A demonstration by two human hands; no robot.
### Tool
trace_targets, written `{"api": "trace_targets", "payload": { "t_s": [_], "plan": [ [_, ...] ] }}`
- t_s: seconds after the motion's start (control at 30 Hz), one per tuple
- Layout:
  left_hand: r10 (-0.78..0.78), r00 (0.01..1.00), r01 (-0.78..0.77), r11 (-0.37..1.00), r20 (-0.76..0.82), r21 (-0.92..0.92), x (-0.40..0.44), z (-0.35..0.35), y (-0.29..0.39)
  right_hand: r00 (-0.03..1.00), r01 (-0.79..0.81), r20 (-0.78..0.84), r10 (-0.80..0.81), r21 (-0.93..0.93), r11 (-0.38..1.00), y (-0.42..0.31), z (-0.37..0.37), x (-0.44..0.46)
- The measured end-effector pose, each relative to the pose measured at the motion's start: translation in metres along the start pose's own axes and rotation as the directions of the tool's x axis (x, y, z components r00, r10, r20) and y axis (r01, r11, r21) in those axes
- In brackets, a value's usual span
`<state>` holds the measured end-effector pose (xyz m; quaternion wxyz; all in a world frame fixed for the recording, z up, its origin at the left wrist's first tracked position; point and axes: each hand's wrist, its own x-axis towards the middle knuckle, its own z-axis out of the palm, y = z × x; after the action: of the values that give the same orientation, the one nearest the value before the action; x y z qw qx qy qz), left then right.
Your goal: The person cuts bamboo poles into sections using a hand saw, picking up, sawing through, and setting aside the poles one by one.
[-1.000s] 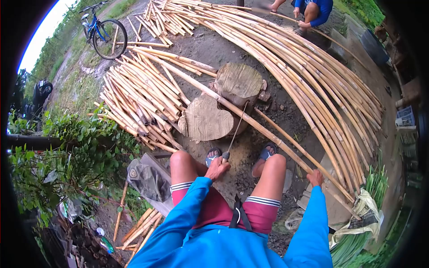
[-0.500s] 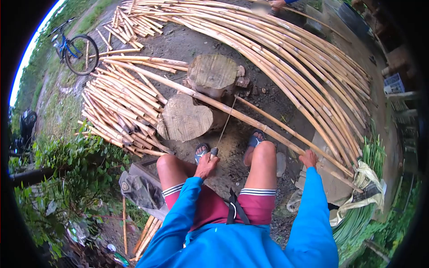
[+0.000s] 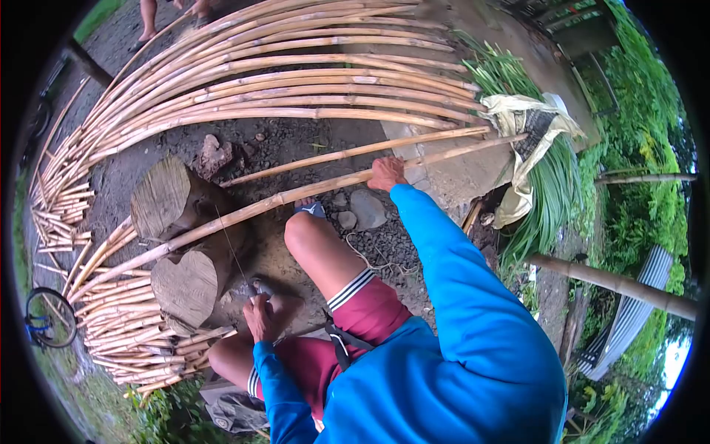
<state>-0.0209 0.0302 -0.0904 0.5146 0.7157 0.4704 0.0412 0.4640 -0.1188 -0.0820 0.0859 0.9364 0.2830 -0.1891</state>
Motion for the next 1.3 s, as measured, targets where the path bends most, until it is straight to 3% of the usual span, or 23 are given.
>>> {"api": "trace_targets", "payload": {
  "t_s": [0.03, 0.1, 0.23, 0.3, 0.33, 0.37, 0.4, 0.43, 0.5, 0.6, 0.67, 0.73, 0.8, 0.9, 0.97, 1.0, 1.1, 1.17, 1.2, 1.23, 1.3],
  "plan": [
    [-0.01, 1.0, 0.01, 1.0, 0.01, -0.02, 0.0, 0.0, 0.001, 1.0, 0.015, -0.014, -0.015, 0.0, 1.0, 0.001, 0.001, 0.0],
    [0.417, 0.909, -0.392, 0.859, -0.006, 0.33, -0.004, 0.001, 0.005, 1.0, 0.027, -0.007, -0.027, 0.002, 1.0, 0.001, -0.002, -0.001],
    [0.327, 0.945, -0.298, 0.861, 0.0, 0.413, -0.003, 0.0, 0.006, 1.0, 0.025, -0.007, -0.025, -0.021, 0.999, 0.002, 0.001, -0.002],
    [0.441, 0.89, -0.364, 0.84, -0.114, 0.401, -0.006, 0.002, 0.012, 0.997, 0.048, -0.053, -0.048, -0.013, 0.999, 0.001, 0.003, -0.001],
    [0.178, 0.967, -0.165, 0.983, -0.182, 0.082, -0.006, 0.001, 0.018, 0.996, 0.066, -0.063, -0.068, -0.028, 0.997, 0.001, 0.001, -0.004],
    [-0.028, 0.984, 0.005, 0.991, -0.176, -0.132, -0.006, 0.0, 0.031, 0.992, 0.087, -0.091, -0.086, 0.007, 0.996, 0.002, 0.004, -0.002],
    [-0.233, 0.959, 0.167, 0.924, -0.163, -0.343, -0.006, -0.001, 0.045, 0.989, 0.113, -0.093, -0.112, 0.01, 0.994, 0.005, 0.007, 0.0],
    [-0.362, 0.922, 0.276, 0.863, -0.137, -0.422, -0.008, -0.005, 0.061, 0.989, 0.117, -0.098, -0.115, 0.013, 0.993, 0.006, 0.006, 0.0],
    [-0.231, 0.959, 0.163, 0.922, -0.163, -0.352, -0.008, -0.004, 0.045, 0.961, 0.201, -0.207, -0.184, 0.064, 0.977, 0.014, 0.01, -0.004],
    [-0.348, 0.932, 0.278, 0.866, -0.102, -0.415, -0.007, -0.006, 0.038, 0.929, 0.236, -0.306, -0.209, 0.054, 0.97, 0.023, 0.024, 0.001],
    [-0.301, 0.948, 0.233, 0.882, -0.108, -0.41, -0.009, -0.004, 0.027, 0.929, 0.202, -0.327, -0.174, 0.054, 0.978, 0.04, 0.032, 0.008],
    [-0.256, 0.963, 0.206, 0.896, -0.08, -0.395, -0.013, -0.005, 0.032, 0.898, 0.273, -0.376, -0.229, 0.069, 0.96, 0.066, 0.03, 0.01],
    [-0.2, 0.978, 0.171, 0.928, -0.055, -0.33, -0.013, -0.004, 0.025, 0.954, 0.248, -0.19, -0.233, 0.06, 0.967, 0.09, 0.021, 0.016],
    [-0.187, 0.979, 0.16, 0.951, -0.081, -0.264, -0.006, 0.005, 0.004, 0.959, 0.228, -0.181, -0.218, 0.035, 0.973, 0.097, 0.018, 0.012],
    [-0.208, 0.974, 0.174, 0.938, -0.085, -0.299, -0.003, 0.01, 0.003, 0.982, 0.127, -0.143, -0.125, 0.001, 0.992, 0.084, 0.018, 0.012],
    [-0.052, 0.991, 0.029, 0.983, -0.126, -0.181, -0.001, 0.012, -0.002, 0.985, 0.101, -0.137, -0.103, -0.023, 0.995, 0.079, 0.021, 0.014],
    [0.094, 0.99, -0.092, 0.995, -0.102, 0.029, 0.011, 0.023, -0.038, 0.992, 0.071, -0.102, -0.078, -0.077, 0.995, 0.07, 0.017, 0.014],
    [-0.142, 0.99, 0.138, 0.975, -0.011, -0.173, 0.008, 0.013, -0.005, 0.993, 0.113, -0.034, -0.115, -0.039, 0.993, 0.065, 0.006, 0.009],
    [0.063, 0.993, -0.068, 0.997, -0.102, -0.044, 0.006, 0.017, -0.011, 0.985, 0.165, -0.052, -0.164, 0.024, 0.986, 0.061, 0.002, 0.001],
    [-0.062, 0.995, 0.052, 0.99, -0.075, -0.131, 0.004, 0.012, 0.005, 0.971, 0.201, -0.147, -0.186, 0.092, 0.975, 0.05, -0.006, -0.012],
    [-0.124, 0.991, 0.117, 0.983, -0.044, -0.142, -0.002, 0.002, 0.027, 0.844, 0.392, -0.442, -0.304, 0.12, 0.912, 0.028, -0.017, -0.037]
  ]
}}
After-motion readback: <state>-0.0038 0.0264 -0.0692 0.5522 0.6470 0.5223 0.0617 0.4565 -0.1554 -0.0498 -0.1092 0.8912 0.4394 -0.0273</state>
